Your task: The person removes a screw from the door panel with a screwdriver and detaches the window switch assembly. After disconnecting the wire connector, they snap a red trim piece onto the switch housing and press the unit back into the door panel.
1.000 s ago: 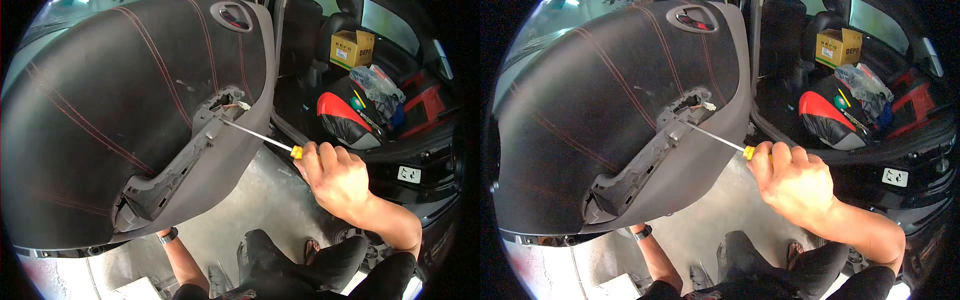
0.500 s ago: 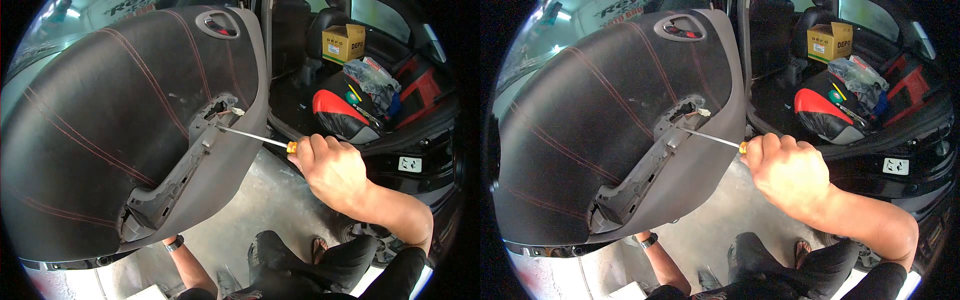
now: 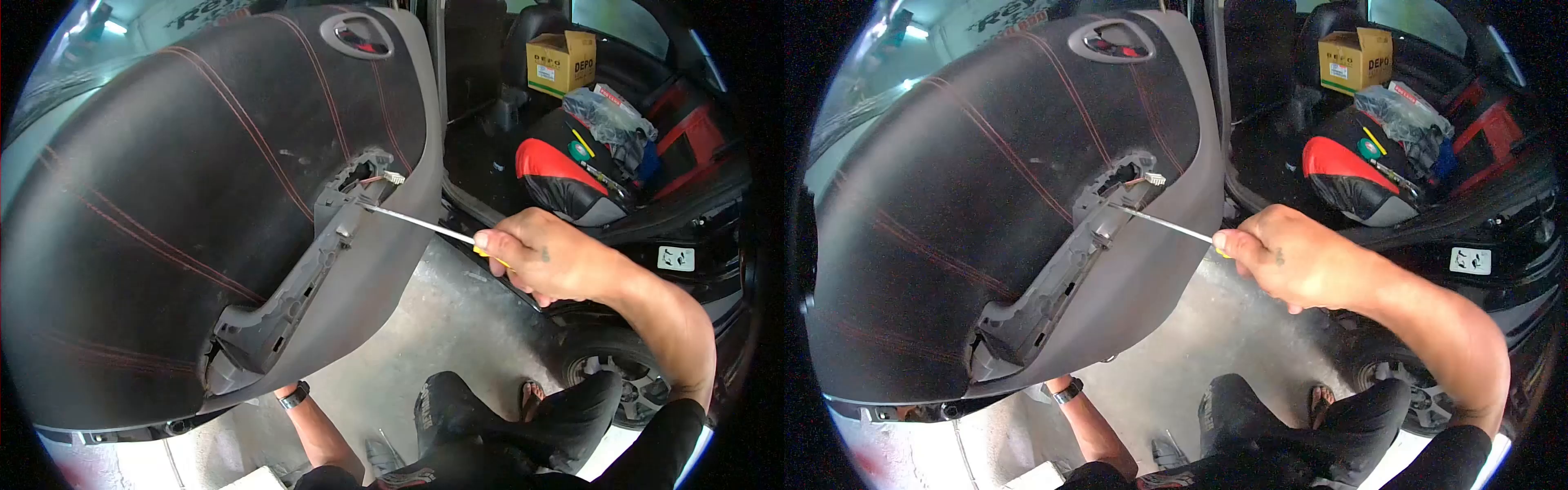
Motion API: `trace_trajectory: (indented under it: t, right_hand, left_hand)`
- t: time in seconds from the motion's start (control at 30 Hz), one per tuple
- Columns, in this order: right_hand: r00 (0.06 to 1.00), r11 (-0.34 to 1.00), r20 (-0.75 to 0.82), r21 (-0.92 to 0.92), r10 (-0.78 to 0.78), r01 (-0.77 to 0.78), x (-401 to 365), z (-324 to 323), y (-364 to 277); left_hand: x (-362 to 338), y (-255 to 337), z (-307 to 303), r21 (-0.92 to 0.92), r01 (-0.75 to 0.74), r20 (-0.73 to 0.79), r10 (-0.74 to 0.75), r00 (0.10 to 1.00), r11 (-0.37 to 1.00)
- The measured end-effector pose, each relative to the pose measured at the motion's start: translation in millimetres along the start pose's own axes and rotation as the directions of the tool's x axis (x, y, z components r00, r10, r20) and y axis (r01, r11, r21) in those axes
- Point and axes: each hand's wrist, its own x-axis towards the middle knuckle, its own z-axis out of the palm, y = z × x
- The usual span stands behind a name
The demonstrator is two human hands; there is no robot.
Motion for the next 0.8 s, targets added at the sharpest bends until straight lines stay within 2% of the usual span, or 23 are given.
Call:
trace_trajectory:
  t: [0.03, 0.07, 0.1, 0.13, 0.23, 0.27, 0.4, 0.5, 0.57, 0.63, 0.7, 0.8]
  right_hand:
    - [0.973, 0.971, -0.119, -0.162, -0.196, 0.176, 4.0, 0.6, 9.5]
    - [0.897, 0.888, -0.200, -0.334, -0.394, 0.315, 8.3, 1.8, 20.9]
    - [0.779, 0.761, -0.242, -0.505, -0.578, 0.408, 6.9, 3.9, 23.1]
    - [0.748, 0.686, -0.266, -0.650, -0.609, 0.327, 4.3, 6.7, 22.4]
    - [0.774, 0.566, -0.198, -0.789, -0.601, 0.238, 1.4, 16.6, 16.6]
    - [0.811, 0.601, -0.201, -0.770, -0.550, 0.216, 2.5, 16.0, 15.8]
    - [0.816, 0.673, -0.186, -0.677, -0.548, 0.298, 3.1, 9.5, 10.0]
    - [0.782, 0.695, -0.129, -0.563, -0.609, 0.448, 14.5, 3.1, 13.8]
    - [0.913, 0.871, -0.096, -0.352, -0.396, 0.341, 10.3, 5.3, 7.7]
    - [0.982, 0.967, -0.052, -0.190, -0.184, 0.171, 4.7, 6.5, 3.0]
    - [0.956, 0.938, -0.085, -0.234, -0.282, 0.256, 5.3, 10.9, 13.2]
    - [0.814, 0.813, -0.241, -0.421, -0.528, 0.403, -3.6, 18.0, 47.4]
  left_hand:
    - [-1.0, 1.5, 1.1, -0.008, 0.002, -0.004, -0.002, 1.000, 1.000]
    - [-2.1, 3.5, 0.5, -0.006, 0.007, -0.003, -0.007, 1.000, 1.000]
    - [-2.2, 5.4, 1.4, -0.009, 0.008, -0.002, -0.008, 1.000, 1.000]
    - [-0.9, 5.3, 2.0, -0.012, 0.013, -0.004, -0.013, 1.000, 1.000]
    - [-1.2, 4.2, -1.2, -0.010, 0.008, -0.009, -0.008, 1.000, 1.000]
    - [-2.0, 4.2, -3.0, -0.010, 0.005, -0.013, -0.005, 1.000, 1.000]
    - [0.1, 3.3, -2.1, -0.013, 0.004, -0.022, -0.004, 1.000, 1.000]
    - [3.5, 2.6, -1.8, -0.011, 0.000, -0.019, 0.000, 1.000, 1.000]
    - [5.4, 3.2, 8.2, -0.021, -0.007, 0.003, 0.007, 1.000, 1.000]
    - [3.6, 5.3, 11.6, -0.038, -0.004, 0.014, 0.005, 1.000, 0.999]
    - [4.6, 7.0, 17.9, -0.052, -0.001, 0.026, 0.002, 1.000, 0.999]
    - [7.7, 9.2, 19.4, -0.045, 0.015, 0.031, -0.013, 0.999, 0.999]
